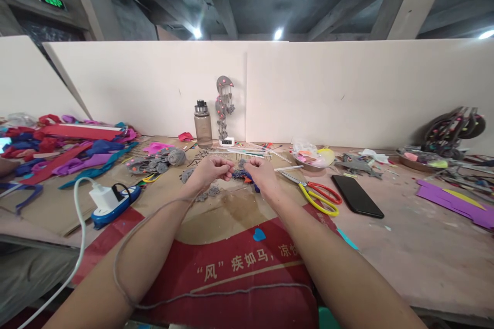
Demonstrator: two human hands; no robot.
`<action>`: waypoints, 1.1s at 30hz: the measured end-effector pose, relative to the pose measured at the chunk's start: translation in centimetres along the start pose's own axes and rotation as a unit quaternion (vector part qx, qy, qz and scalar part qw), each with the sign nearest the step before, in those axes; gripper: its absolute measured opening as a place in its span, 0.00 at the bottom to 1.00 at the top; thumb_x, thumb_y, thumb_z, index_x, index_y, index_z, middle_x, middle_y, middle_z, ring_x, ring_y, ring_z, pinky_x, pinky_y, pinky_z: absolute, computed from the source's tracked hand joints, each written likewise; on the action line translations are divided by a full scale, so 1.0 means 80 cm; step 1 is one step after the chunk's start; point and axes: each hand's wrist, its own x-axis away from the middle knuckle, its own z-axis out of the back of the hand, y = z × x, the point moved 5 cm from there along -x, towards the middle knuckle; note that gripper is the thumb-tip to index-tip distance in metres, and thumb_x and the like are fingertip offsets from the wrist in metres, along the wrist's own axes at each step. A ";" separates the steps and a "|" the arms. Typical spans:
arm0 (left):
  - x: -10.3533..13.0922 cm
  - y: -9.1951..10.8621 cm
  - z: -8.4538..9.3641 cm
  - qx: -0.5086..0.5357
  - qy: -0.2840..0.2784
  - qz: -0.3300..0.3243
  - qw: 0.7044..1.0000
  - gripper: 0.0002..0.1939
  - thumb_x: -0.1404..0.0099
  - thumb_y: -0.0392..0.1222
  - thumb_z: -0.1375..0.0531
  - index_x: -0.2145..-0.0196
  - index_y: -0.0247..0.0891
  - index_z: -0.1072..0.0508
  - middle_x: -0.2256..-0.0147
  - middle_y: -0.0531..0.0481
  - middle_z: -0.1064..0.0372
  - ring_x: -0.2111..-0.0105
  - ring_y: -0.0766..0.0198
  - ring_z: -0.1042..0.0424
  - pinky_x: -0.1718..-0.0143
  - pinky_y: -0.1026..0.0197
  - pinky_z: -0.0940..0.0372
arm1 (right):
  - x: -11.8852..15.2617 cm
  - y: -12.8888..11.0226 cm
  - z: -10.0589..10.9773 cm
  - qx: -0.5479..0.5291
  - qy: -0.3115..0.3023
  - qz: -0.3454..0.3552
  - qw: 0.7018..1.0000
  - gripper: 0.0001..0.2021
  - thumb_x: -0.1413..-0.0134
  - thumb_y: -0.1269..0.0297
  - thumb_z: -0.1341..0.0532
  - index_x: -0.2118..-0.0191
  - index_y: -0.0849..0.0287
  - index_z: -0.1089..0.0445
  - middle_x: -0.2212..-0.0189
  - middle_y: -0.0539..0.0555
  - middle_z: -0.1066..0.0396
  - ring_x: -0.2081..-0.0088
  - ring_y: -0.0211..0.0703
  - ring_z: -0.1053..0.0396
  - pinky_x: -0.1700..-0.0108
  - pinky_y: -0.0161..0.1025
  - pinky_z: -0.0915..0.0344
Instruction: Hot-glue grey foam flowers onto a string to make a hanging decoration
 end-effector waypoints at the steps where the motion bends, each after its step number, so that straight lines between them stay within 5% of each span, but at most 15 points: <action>1: 0.000 0.000 0.001 0.004 0.000 0.002 1.000 0.13 0.50 0.44 0.34 0.69 0.32 0.25 0.73 0.49 0.27 0.78 0.69 0.31 0.72 0.63 0.33 | 0.000 0.000 0.000 0.006 -0.001 0.000 1.000 0.06 0.61 0.61 0.43 0.78 0.58 0.37 0.83 0.44 0.44 0.80 0.32 0.47 0.77 0.31 0.47; 10: 0.013 0.011 -0.006 0.049 -0.047 0.010 0.998 0.10 0.46 0.41 0.37 0.67 0.31 0.26 0.74 0.48 0.29 0.78 0.69 0.32 0.75 0.65 0.38 | 0.003 -0.004 0.001 0.050 -0.002 0.017 0.999 0.07 0.60 0.60 0.44 0.79 0.58 0.37 0.84 0.43 0.43 0.79 0.32 0.48 0.74 0.33 0.50; 18: 0.008 0.007 -0.003 -0.012 -0.021 -0.008 1.000 0.19 0.38 0.53 0.42 0.74 0.32 0.29 0.79 0.52 0.35 0.82 0.73 0.39 0.80 0.68 0.44 | 0.000 0.004 -0.003 0.031 -0.015 0.022 0.999 0.07 0.59 0.61 0.43 0.79 0.58 0.37 0.85 0.42 0.43 0.80 0.32 0.47 0.76 0.32 0.50; 26: 0.016 0.016 -0.017 0.008 -0.060 0.004 0.998 0.16 0.46 0.50 0.34 0.70 0.32 0.24 0.70 0.46 0.26 0.73 0.68 0.30 0.68 0.64 0.35 | -0.003 0.007 -0.007 0.030 -0.030 0.031 0.999 0.08 0.59 0.59 0.42 0.77 0.58 0.35 0.84 0.42 0.43 0.80 0.32 0.48 0.76 0.33 0.52; 33: 0.014 0.012 -0.020 0.004 -0.033 0.010 0.999 0.10 0.49 0.43 0.33 0.73 0.32 0.25 0.78 0.50 0.28 0.78 0.70 0.32 0.73 0.66 0.37 | 0.005 -0.002 -0.010 0.060 -0.035 0.041 0.997 0.07 0.60 0.60 0.43 0.78 0.58 0.36 0.82 0.44 0.40 0.78 0.33 0.46 0.74 0.33 0.50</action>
